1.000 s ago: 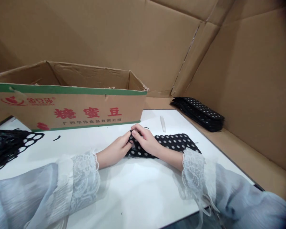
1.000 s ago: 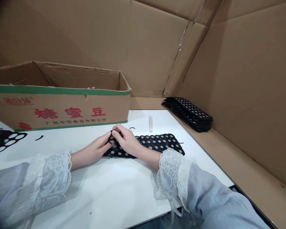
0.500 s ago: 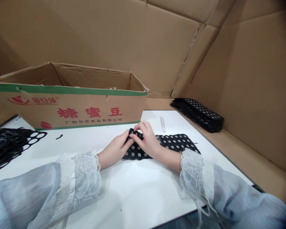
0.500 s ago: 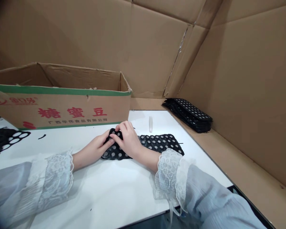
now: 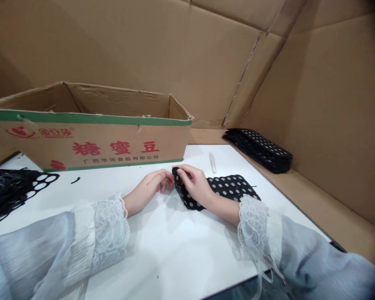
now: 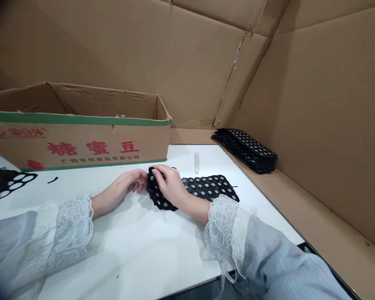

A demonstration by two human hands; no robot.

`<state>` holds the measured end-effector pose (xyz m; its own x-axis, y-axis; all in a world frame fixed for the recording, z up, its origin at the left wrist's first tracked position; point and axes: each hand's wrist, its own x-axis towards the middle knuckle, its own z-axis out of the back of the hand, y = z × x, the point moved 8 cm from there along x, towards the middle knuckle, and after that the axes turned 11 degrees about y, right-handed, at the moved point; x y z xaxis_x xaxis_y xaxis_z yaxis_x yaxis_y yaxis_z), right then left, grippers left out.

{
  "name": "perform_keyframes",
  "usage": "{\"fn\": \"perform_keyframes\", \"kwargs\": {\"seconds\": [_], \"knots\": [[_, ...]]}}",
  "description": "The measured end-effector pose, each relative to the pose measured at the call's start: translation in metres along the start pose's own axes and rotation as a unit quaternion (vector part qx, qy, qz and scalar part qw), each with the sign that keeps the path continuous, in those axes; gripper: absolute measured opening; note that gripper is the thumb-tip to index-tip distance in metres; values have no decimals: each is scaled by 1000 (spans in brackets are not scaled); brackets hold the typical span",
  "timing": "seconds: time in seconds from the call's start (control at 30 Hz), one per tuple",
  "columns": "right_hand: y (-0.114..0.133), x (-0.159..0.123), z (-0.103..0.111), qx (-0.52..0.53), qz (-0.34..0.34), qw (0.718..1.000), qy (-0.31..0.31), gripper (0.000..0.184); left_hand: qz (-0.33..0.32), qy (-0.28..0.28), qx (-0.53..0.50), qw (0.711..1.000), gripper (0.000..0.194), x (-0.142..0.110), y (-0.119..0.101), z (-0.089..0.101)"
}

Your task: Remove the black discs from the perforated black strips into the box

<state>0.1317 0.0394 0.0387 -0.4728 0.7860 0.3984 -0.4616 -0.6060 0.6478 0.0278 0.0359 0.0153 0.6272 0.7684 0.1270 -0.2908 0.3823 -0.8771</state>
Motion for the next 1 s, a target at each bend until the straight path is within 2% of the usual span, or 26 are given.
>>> {"fn": "perform_keyframes", "kwargs": {"seconds": [0.1, 0.17, 0.37, 0.63, 0.73, 0.87, 1.0], "knots": [[3, -2, 2, 49, 6, 999, 0, 25, -1, -16, -10, 1000, 22, -1, 2, 0], [8, -4, 1, 59, 16, 998, 9, 23, -9, -14, -1, 1000, 28, -2, -1, -4], [15, -6, -5, 80, 26, 995, 47, 19, -14, 4, 90, 996, 17, -2, -10, -6], [-4, -5, -18, 166, -47, 980, 97, 22, 0, 30, 125, 992, 23, -2, -8, -10], [-3, -6, -22, 148, -61, 980, 119, 23, -12, -1, 196, 981, 22, -4, -13, -8], [12, -8, -14, 68, -48, 990, 112, 19, -49, -20, 271, 961, 17, -8, -22, -7], [30, -11, -9, -44, 11, 993, 105, 12, -49, -18, 299, 953, 16, -9, -23, -8]]}}
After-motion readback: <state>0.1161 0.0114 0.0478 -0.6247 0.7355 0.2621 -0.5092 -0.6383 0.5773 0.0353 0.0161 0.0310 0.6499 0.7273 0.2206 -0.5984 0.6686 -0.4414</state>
